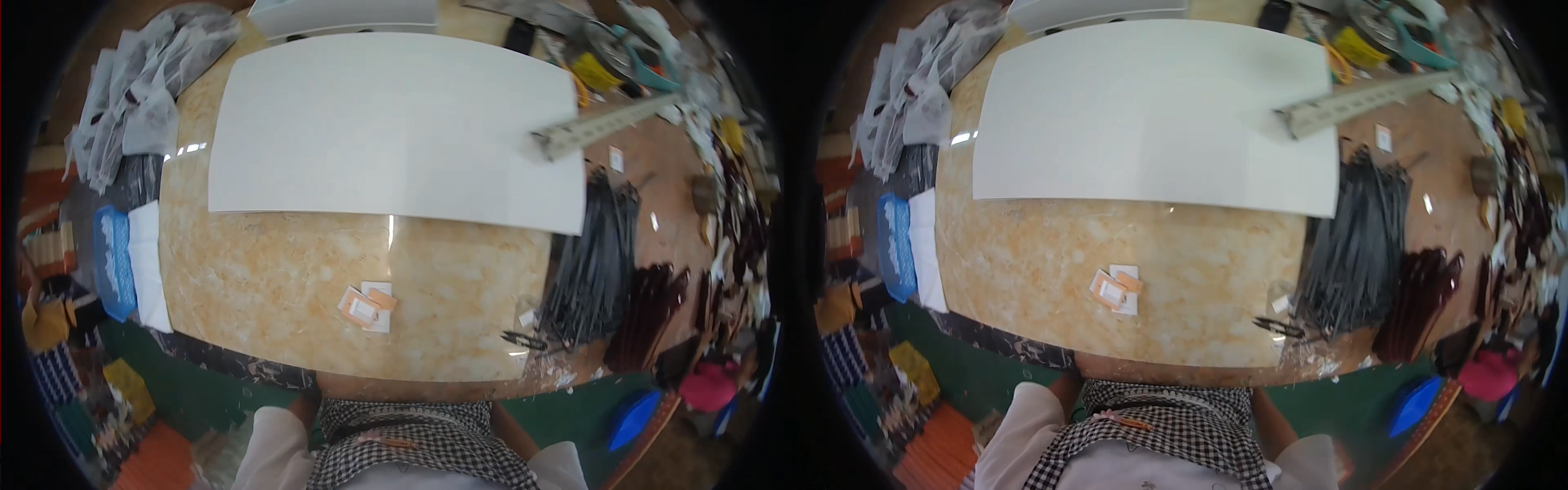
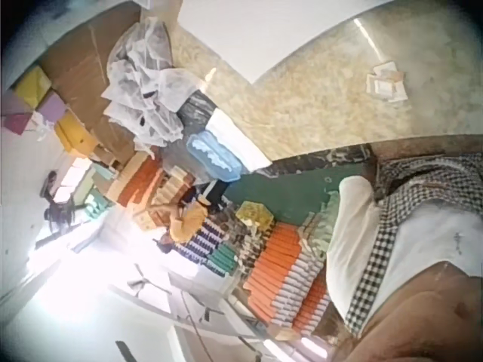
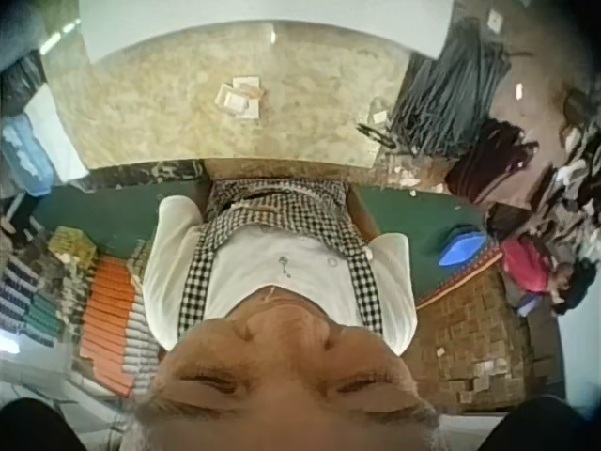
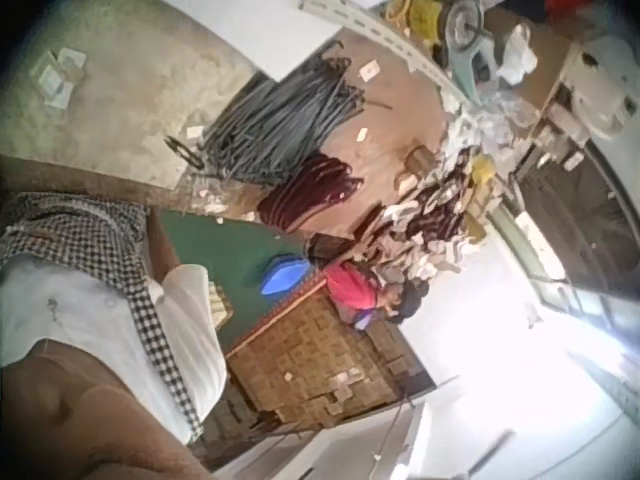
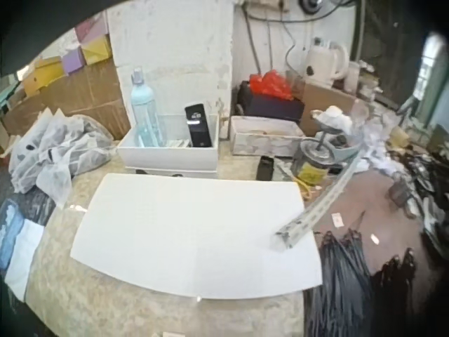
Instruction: The person prepares maroon shoes for packaging by inserting metal shoe trees and wiping the interior with a cloth. They then place the shoes into white tissue paper and attach price tags to the bows.
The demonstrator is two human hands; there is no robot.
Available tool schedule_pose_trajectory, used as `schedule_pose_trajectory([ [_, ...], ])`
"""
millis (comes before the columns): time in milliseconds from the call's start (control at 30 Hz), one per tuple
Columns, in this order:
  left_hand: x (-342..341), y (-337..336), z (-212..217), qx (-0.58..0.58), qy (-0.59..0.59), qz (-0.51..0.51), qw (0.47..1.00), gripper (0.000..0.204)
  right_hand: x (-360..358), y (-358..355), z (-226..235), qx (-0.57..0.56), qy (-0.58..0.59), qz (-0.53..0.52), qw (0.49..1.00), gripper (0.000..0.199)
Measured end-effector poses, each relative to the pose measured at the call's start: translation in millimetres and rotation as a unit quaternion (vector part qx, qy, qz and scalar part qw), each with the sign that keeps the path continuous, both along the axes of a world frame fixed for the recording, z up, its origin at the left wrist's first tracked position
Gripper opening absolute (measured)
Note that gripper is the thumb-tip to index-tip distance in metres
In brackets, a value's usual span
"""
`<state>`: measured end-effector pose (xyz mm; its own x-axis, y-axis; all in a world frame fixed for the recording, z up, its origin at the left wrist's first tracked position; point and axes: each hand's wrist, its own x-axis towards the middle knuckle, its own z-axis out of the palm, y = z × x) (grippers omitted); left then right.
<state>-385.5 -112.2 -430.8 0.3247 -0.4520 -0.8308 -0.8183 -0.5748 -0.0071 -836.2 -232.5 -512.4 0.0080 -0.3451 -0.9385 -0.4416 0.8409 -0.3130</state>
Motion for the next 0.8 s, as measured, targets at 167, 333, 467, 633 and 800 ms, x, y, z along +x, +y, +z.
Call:
schedule_pose_trajectory([
  [167,19,-2,-24,-0.114,-0.032,-0.061,0.991,0.027,-19,1,-22,-0.096,-0.050,-0.003,0.994,0.051],
  [333,53,-24,10,-0.232,-0.010,-0.152,0.961,0.027,-48,-21,53,-0.144,-0.008,0.124,0.982,0.045],
  [467,32,-68,180,-0.081,0.289,0.104,0.948,0.018,-80,-42,198,-0.133,-0.042,0.179,0.974,0.035],
  [633,-11,-166,224,-0.577,0.108,-0.123,0.800,0.065,-117,-98,331,-0.423,-0.029,0.061,0.904,0.032],
  [800,-82,-273,160,-0.596,0.055,-0.244,0.763,0.069,-164,-196,329,-0.718,0.182,-0.059,0.669,0.044],
])
